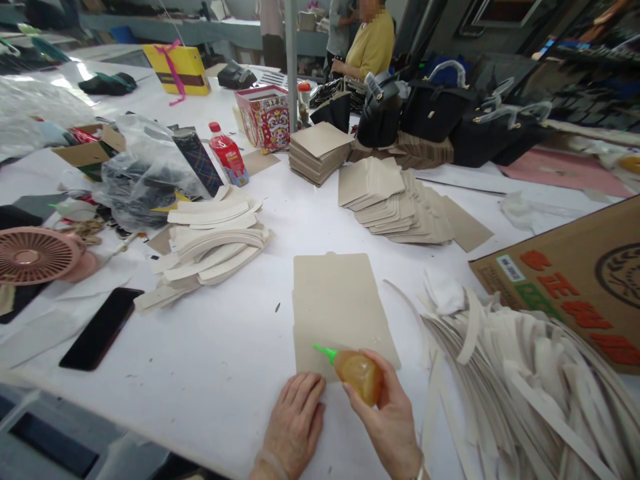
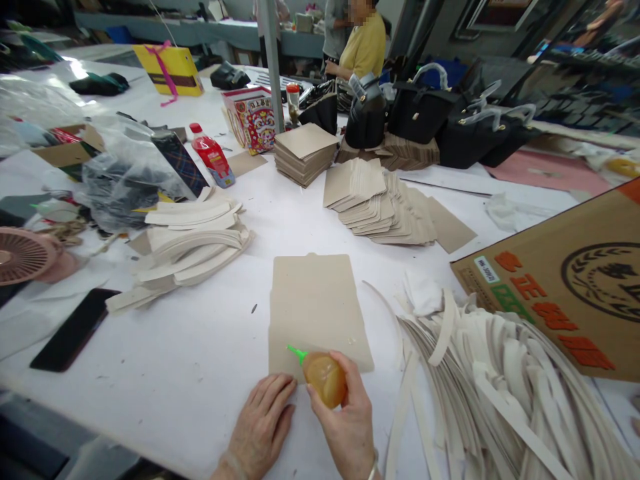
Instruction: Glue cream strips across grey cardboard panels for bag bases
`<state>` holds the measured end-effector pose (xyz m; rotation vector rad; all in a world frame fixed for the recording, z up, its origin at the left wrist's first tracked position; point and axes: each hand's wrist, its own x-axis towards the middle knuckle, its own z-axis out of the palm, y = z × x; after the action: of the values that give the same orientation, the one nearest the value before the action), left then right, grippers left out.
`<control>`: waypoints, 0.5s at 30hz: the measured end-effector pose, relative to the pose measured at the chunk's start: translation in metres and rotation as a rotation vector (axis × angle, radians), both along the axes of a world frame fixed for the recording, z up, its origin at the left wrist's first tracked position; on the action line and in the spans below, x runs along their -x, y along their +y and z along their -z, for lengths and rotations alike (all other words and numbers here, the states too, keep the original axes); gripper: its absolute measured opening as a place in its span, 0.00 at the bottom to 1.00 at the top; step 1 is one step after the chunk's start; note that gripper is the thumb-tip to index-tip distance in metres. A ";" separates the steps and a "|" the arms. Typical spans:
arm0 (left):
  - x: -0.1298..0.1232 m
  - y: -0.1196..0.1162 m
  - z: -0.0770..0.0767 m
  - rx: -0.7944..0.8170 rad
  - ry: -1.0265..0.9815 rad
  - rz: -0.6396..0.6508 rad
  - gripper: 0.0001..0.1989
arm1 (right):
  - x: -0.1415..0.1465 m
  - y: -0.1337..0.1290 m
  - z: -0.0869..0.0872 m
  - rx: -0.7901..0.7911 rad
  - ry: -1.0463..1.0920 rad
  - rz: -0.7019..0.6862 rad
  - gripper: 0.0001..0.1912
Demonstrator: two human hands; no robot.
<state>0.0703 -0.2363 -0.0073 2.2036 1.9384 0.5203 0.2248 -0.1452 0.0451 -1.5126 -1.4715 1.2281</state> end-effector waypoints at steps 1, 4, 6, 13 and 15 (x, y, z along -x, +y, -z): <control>0.000 0.000 0.001 0.005 -0.004 -0.002 0.20 | -0.002 0.000 0.000 -0.009 -0.014 -0.002 0.26; 0.001 0.000 0.002 0.008 -0.003 0.001 0.20 | -0.006 -0.003 -0.001 0.001 -0.012 -0.024 0.26; 0.001 0.000 0.003 0.001 0.004 0.007 0.20 | -0.004 -0.006 -0.001 0.040 0.027 -0.034 0.27; 0.003 0.000 0.002 -0.070 0.063 0.023 0.20 | 0.014 0.005 -0.005 0.364 0.445 0.221 0.30; 0.004 0.001 0.003 -0.117 0.089 0.030 0.20 | 0.015 0.012 -0.004 0.343 0.466 0.257 0.30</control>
<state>0.0661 -0.2349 -0.0105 2.3616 1.9615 0.5541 0.2094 -0.1333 0.0492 -1.4415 -0.7681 1.5925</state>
